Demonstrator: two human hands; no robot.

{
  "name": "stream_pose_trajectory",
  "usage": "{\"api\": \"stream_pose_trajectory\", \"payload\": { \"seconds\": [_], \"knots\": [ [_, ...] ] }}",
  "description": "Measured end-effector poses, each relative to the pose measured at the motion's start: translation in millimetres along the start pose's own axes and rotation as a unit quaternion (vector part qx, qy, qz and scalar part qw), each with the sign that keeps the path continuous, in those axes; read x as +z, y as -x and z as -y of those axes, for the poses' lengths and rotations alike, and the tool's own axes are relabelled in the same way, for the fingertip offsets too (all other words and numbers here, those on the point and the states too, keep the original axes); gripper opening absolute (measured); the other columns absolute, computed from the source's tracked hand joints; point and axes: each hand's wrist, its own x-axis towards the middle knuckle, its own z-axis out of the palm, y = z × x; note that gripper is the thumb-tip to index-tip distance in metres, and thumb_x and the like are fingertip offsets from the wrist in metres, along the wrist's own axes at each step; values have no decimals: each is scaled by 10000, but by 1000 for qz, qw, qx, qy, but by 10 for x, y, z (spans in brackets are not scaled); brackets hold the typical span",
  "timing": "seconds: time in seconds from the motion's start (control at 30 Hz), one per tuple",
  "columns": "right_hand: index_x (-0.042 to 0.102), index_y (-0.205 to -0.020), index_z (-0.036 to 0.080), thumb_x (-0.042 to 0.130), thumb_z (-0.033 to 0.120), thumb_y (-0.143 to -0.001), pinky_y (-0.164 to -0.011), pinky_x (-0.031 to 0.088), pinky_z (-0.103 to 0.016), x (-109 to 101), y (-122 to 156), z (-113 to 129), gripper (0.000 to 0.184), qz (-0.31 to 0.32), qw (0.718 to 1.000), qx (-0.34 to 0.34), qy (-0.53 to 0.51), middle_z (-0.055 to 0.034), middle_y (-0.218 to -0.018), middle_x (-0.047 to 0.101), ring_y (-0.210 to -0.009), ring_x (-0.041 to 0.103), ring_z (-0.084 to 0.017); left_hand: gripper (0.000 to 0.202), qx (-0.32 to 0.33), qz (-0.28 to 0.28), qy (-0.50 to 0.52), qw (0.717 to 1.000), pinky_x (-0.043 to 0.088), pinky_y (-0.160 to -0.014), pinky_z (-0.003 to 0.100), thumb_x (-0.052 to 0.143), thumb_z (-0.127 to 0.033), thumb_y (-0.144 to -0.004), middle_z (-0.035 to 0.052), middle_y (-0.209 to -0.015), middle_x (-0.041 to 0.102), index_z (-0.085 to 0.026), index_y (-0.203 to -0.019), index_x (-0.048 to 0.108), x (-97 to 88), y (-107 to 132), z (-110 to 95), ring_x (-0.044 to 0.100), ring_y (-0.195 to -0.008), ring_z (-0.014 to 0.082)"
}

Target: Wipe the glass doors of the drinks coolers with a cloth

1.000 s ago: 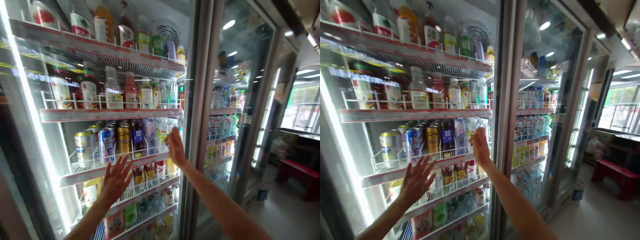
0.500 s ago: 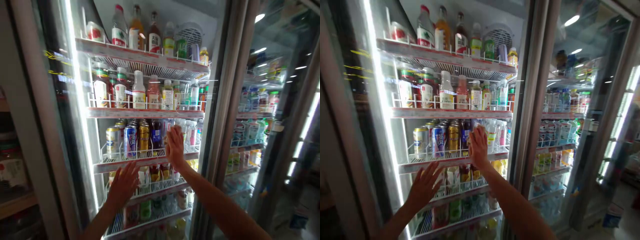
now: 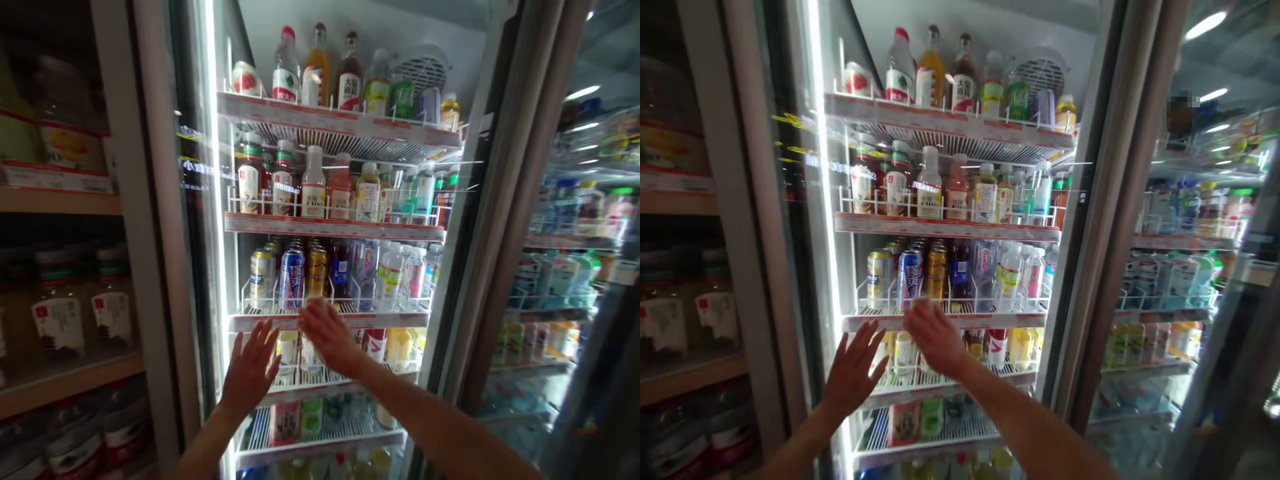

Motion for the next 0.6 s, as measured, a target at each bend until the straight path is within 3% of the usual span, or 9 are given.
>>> {"api": "stream_pose_trajectory", "payload": {
  "seconds": [0.07,0.1,0.23,0.3,0.43,0.5,0.53,0.6],
  "knots": [
    [523,-1236,199,451,165,-890,-1136,285,-369,38,32,75,355,46,994,-97,-31,-35,-1367,492,-1367,285,-140,613,8,-8,-10,1000,169,-1148,410,461,-266,-880,108,-1377,454,-182,-1435,215,-15,21,27,241,-1373,185],
    [523,-1237,203,452,173,-892,-1136,284,-368,30,-18,48,353,53,993,-96,-30,-30,-1372,487,-1368,281,-140,610,9,-11,-13,1000,163,-1150,402,454,-260,-882,111,-1371,461,-175,-1436,214,-20,33,41,229,-1377,180],
    [461,-1305,159,421,160,-888,-1144,227,-472,-86,-450,-246,419,-19,995,98,29,-83,-1424,414,-1417,143,-205,624,16,1,-26,1000,139,-1153,408,468,-250,-874,130,-1359,471,-148,-1434,215,-22,68,63,193,-1387,186],
    [460,-1306,134,419,151,-881,-1142,222,-483,-96,-519,-257,427,-34,992,117,37,-103,-1427,404,-1422,112,-217,631,16,1,-30,999,135,-1154,413,474,-237,-868,136,-1366,462,-136,-1434,213,-27,67,56,184,-1390,189],
    [552,-1206,174,468,172,-875,-1149,253,-385,-45,-270,-58,341,23,996,-91,-3,-34,-1403,447,-1409,171,-181,644,40,0,-42,998,109,-1159,403,475,-196,-853,142,-1388,431,-106,-1432,208,-54,42,55,155,-1396,195],
    [542,-1216,195,485,182,-871,-1152,249,-375,-71,-235,-114,350,42,991,-123,-7,-14,-1418,428,-1406,179,-165,650,44,1,-42,998,101,-1160,402,474,-193,-850,140,-1404,409,-105,-1434,202,-62,34,58,152,-1397,201],
    [512,-1252,200,486,177,-866,-1154,238,-400,-102,-273,-195,388,42,996,-84,2,-21,-1435,403,-1411,162,-171,650,43,2,-39,998,100,-1160,400,471,-195,-852,136,-1414,394,-110,-1436,198,-62,32,56,154,-1397,201],
    [438,-1325,198,478,154,-850,-1150,211,-479,-170,-397,-377,478,14,997,63,35,-56,-1470,338,-1423,112,-206,644,31,-4,-29,999,101,-1161,401,458,-205,-860,125,-1438,353,-124,-1440,189,-52,31,43,156,-1397,198]
  ]
}}
